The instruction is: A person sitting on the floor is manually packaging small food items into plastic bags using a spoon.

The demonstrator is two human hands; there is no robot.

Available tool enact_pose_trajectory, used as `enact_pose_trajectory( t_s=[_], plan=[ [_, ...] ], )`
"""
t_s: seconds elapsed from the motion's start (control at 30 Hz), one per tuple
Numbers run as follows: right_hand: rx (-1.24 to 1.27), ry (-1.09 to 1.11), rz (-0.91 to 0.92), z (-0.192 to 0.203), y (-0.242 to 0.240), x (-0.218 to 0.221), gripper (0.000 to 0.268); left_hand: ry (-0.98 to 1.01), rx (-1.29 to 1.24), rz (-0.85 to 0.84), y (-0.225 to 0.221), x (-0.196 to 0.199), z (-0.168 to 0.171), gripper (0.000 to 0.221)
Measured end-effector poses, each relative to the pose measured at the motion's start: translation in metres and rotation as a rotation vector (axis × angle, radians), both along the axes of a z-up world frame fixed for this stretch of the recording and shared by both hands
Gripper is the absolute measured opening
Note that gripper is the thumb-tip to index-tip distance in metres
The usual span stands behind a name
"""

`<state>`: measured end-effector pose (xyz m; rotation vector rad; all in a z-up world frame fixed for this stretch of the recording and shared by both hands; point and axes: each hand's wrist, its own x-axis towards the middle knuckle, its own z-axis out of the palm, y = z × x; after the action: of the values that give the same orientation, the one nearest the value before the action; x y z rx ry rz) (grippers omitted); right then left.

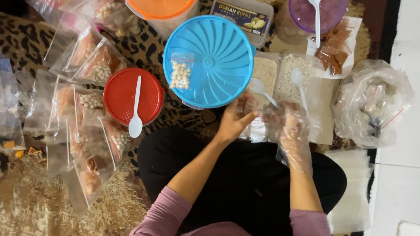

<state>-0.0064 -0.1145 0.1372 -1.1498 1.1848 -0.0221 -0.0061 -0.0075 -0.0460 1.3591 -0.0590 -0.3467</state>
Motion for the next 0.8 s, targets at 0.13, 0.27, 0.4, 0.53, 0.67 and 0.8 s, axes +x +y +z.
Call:
enact_pose_trajectory(
  t_s=[0.13, 0.27, 0.4, 0.53, 0.67, 0.8],
  plan=[
    [-0.338, 0.071, 0.319, -0.059, -0.027, -0.011, 0.025, 0.01, -0.001, -0.013, 0.0, 0.001, -0.005, 0.055],
    [-1.097, 0.242, 1.049, -0.119, -0.061, -0.022, 0.017, 0.02, 0.0, -0.023, 0.001, 0.001, 0.0, 0.06],
    [-1.138, 0.201, 1.171, -0.113, -0.07, -0.027, 0.02, 0.006, 0.001, -0.013, 0.001, 0.002, -0.002, 0.059],
    [-0.824, 0.059, 0.986, -0.098, -0.072, -0.025, 0.03, 0.001, 0.021, -0.019, 0.003, 0.002, 0.008, 0.06],
    [-0.694, 0.084, 0.653, -0.121, -0.081, -0.014, 0.022, -0.029, 0.079, -0.031, 0.002, 0.001, 0.01, 0.061],
    [-0.642, -0.125, 0.481, -0.13, -0.062, 0.019, 0.016, -0.048, 0.11, -0.038, 0.003, 0.002, 0.009, 0.063]
  ],
)
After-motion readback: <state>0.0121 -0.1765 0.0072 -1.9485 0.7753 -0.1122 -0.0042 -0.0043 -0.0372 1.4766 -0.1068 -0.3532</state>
